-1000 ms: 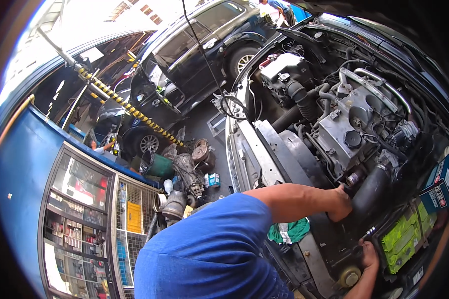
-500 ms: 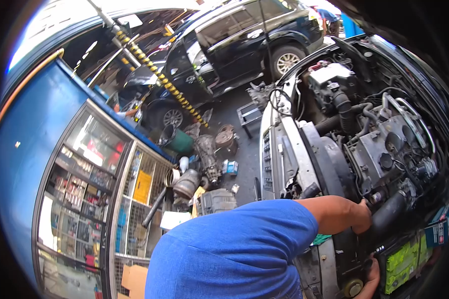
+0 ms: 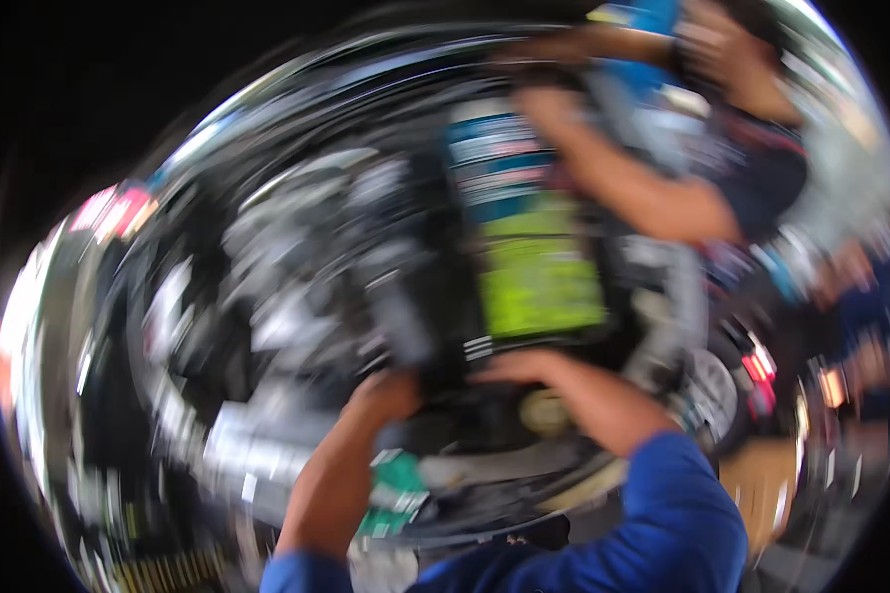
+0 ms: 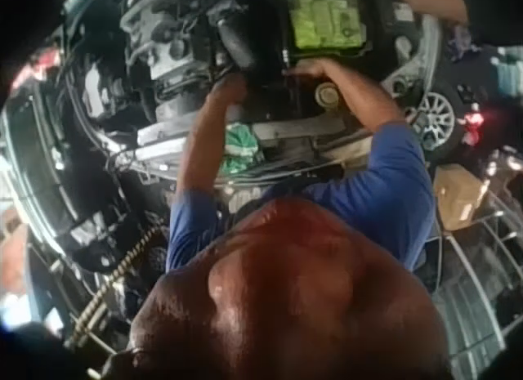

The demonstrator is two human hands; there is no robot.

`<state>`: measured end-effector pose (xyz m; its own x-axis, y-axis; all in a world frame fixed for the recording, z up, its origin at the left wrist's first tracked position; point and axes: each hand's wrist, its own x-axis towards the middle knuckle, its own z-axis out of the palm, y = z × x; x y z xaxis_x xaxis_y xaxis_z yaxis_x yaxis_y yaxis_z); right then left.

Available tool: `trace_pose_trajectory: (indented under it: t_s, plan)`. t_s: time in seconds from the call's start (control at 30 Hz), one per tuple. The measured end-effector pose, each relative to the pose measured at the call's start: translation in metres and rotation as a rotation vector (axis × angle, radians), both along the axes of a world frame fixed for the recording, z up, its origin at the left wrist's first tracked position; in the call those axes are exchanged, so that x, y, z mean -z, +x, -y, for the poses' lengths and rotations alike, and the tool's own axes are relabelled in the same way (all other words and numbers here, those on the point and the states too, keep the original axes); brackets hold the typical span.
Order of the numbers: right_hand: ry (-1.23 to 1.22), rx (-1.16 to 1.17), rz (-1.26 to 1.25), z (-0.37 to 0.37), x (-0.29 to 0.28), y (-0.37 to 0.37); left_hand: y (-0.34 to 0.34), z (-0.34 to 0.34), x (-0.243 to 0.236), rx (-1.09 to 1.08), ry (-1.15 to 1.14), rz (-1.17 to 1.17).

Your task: Repairing a car engine, specifically working on hoses and the cooling system.

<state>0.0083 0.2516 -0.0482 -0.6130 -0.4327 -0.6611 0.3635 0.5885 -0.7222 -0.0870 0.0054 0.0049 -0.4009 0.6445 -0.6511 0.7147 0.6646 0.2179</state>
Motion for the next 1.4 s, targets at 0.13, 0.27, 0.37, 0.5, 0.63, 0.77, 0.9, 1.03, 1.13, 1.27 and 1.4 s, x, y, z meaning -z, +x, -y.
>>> trace_pose_trajectory:
  t_s: [0.13,0.27,0.37,0.5,0.63,0.77,0.9,1.03,1.13,1.27,1.4]
  plan:
    - [0.153,0.094,-0.173,-0.008,-0.005,0.009,0.004,-0.015,-0.011,0.16,0.092,-0.082]
    - [-0.055,0.216,-0.045,-0.002,0.013,0.006,-0.003,0.002,-0.013,-0.136,0.206,0.029]
    - [-0.093,0.198,-0.013,0.001,0.025,-0.001,-0.01,0.007,-0.004,0.01,0.166,-0.037]
    - [-0.055,0.159,-0.06,0.0,0.025,-0.002,-0.007,-0.001,0.001,-0.217,0.099,0.018]
    - [-0.035,0.091,-0.141,-0.001,0.01,0.004,0.003,-0.018,-0.018,-0.091,-0.051,-0.051]
    - [-0.002,0.157,-0.074,-0.001,0.005,0.008,0.014,-0.021,-0.062,0.071,0.072,0.233]
    - [-0.107,0.177,0.01,-0.001,0.008,0.007,0.02,-0.025,-0.082,-0.033,0.122,0.188]
    - [-0.045,0.166,-0.027,0.0,0.013,0.006,0.011,-0.026,-0.056,-0.279,0.055,0.418]
    - [-0.076,0.186,-0.028,-0.001,0.008,0.007,0.003,-0.018,-0.032,0.072,0.019,0.053]
    - [-0.016,0.147,-0.071,-0.005,-0.002,0.01,-0.002,-0.008,-0.012,-0.066,-0.06,0.018]
    - [0.029,0.124,-0.118,-0.005,-0.011,0.013,-0.009,0.002,-0.005,0.073,0.034,0.119]
